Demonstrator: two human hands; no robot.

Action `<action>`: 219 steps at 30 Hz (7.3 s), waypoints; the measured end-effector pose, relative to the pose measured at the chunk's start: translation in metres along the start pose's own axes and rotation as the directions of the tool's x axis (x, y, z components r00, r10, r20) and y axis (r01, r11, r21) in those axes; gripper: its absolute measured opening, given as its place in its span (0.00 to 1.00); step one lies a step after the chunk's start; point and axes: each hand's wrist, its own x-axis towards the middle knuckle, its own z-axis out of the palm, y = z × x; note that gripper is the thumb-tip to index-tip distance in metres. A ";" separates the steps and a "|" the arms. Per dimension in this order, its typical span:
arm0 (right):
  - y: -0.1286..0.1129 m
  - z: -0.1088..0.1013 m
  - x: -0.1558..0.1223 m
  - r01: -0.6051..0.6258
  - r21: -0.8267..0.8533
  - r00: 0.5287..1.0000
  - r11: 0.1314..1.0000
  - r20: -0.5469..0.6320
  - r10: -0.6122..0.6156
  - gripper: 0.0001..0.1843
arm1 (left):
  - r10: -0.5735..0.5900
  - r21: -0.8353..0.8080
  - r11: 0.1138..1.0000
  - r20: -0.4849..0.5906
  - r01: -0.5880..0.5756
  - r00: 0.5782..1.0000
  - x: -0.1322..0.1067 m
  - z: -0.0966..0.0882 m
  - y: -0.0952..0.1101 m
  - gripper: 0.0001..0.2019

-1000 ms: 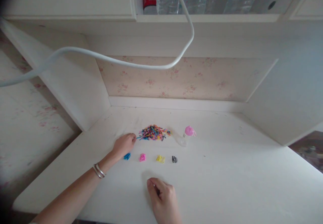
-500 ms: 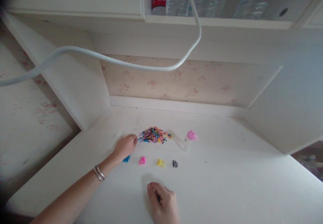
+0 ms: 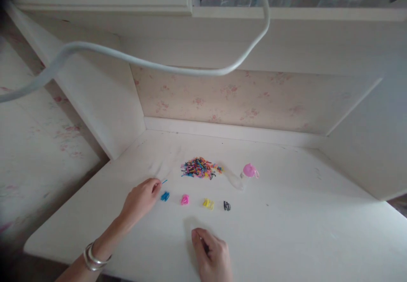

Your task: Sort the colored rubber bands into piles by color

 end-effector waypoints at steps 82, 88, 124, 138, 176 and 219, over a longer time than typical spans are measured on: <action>-0.060 0.010 0.126 0.057 -0.635 0.993 0.771 0.113 0.019 0.17 | 0.230 -0.415 0.876 -0.086 -0.244 0.969 -0.068 0.035 -0.029 0.11; -0.079 0.049 0.103 0.153 -0.706 0.982 0.691 0.189 -0.024 0.18 | 0.228 -0.403 0.880 -0.101 -0.249 0.968 -0.069 0.032 -0.027 0.11; 0.012 0.006 -0.013 -0.026 -0.092 0.958 0.995 -0.288 -0.001 0.31 | 0.242 -0.060 0.969 0.016 -0.241 0.970 0.032 0.011 0.071 0.12; 0.016 0.003 -0.016 0.013 -0.077 0.966 0.997 -0.256 -0.032 0.28 | 0.254 0.042 0.966 -0.010 -0.254 0.967 0.055 0.029 0.078 0.13; 0.007 -0.001 -0.017 -0.051 -0.152 0.991 0.987 -0.130 0.032 0.22 | 0.242 0.047 0.970 -0.230 -0.238 0.943 -0.035 0.024 -0.009 0.14; -0.004 0.004 -0.017 -0.086 -0.231 0.991 0.969 -0.123 0.058 0.27 | 0.213 -0.333 0.887 -0.319 -0.320 0.923 -0.077 0.034 -0.040 0.12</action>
